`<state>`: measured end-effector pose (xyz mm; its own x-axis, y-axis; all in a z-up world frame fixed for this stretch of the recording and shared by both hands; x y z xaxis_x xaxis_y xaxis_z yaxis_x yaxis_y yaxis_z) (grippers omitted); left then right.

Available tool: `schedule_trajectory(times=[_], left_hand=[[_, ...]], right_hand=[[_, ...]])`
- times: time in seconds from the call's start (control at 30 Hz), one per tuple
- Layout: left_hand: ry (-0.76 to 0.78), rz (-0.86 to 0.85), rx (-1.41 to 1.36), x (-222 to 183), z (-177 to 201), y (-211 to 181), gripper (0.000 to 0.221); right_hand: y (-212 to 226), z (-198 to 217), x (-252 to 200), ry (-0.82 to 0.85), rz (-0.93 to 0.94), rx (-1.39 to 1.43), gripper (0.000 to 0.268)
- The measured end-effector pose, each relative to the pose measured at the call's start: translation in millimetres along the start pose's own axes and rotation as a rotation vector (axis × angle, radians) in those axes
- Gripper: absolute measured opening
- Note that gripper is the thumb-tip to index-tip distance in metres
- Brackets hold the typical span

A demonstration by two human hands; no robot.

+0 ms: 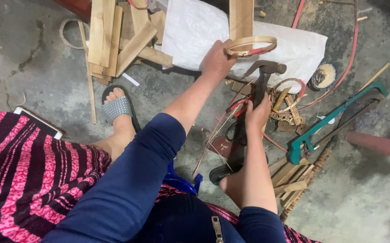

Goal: Assembling a wooden instrument component by fitting a circular hoop onto a rectangular base and securing it with a hammer.

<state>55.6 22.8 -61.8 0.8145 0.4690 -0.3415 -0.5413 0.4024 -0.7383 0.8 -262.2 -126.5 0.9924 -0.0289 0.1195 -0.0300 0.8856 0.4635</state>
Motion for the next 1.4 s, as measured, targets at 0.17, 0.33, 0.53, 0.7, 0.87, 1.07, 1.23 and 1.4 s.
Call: schedule_trajectory(times=[0.17, 0.33, 0.53, 0.7, 0.87, 1.07, 1.23, 1.4], left_hand=[[-0.007, 0.005, -0.001, -0.4, -3.5, 4.9, 0.031], [0.015, 0.044, -0.010, 0.8, -4.8, 9.1, 0.032], [-0.027, 0.008, -0.009, 3.4, -2.4, 5.9, 0.036], [-0.028, -0.025, 0.000, 2.6, -3.1, 2.6, 0.036], [-0.117, -0.046, -0.020, 6.5, -10.2, 9.6, 0.030], [-0.108, -0.039, -0.017, -0.5, -1.6, 1.4, 0.024], [-0.094, -0.051, -0.045, 1.4, -7.8, 3.3, 0.023], [-0.004, 0.091, -0.024, -3.7, 7.5, -3.7, 0.029]], right_hand=[[7.6, 5.6, 7.4, -0.082, -0.036, 0.079, 0.057], [30.3, 50.5, 6.1, 0.008, -0.383, 0.052, 0.051], [92.7, 113.5, 18.0, -0.026, -0.220, 0.383, 0.024], [156.3, 125.6, 20.3, 0.056, -0.149, 0.363, 0.026], [172.9, 108.8, 28.5, 0.059, -0.103, 0.334, 0.034], [173.8, 98.2, 29.7, 0.071, -0.074, 0.265, 0.035], [171.0, 97.2, 30.1, 0.111, -0.080, 0.240, 0.037], [174.1, 95.5, 33.4, 0.122, -0.068, 0.274, 0.035]])
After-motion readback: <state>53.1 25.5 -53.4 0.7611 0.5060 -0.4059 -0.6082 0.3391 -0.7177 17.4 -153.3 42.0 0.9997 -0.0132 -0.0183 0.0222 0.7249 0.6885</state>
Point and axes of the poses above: each hand's wrist, its own x-axis towards the middle knuckle, its own z-axis out of the back of the hand, y = z × x, the point moved 9 cm from there along x, towards the middle knuckle, and after that the axes turned 12 degrees about -y, right-handed, at the moved point
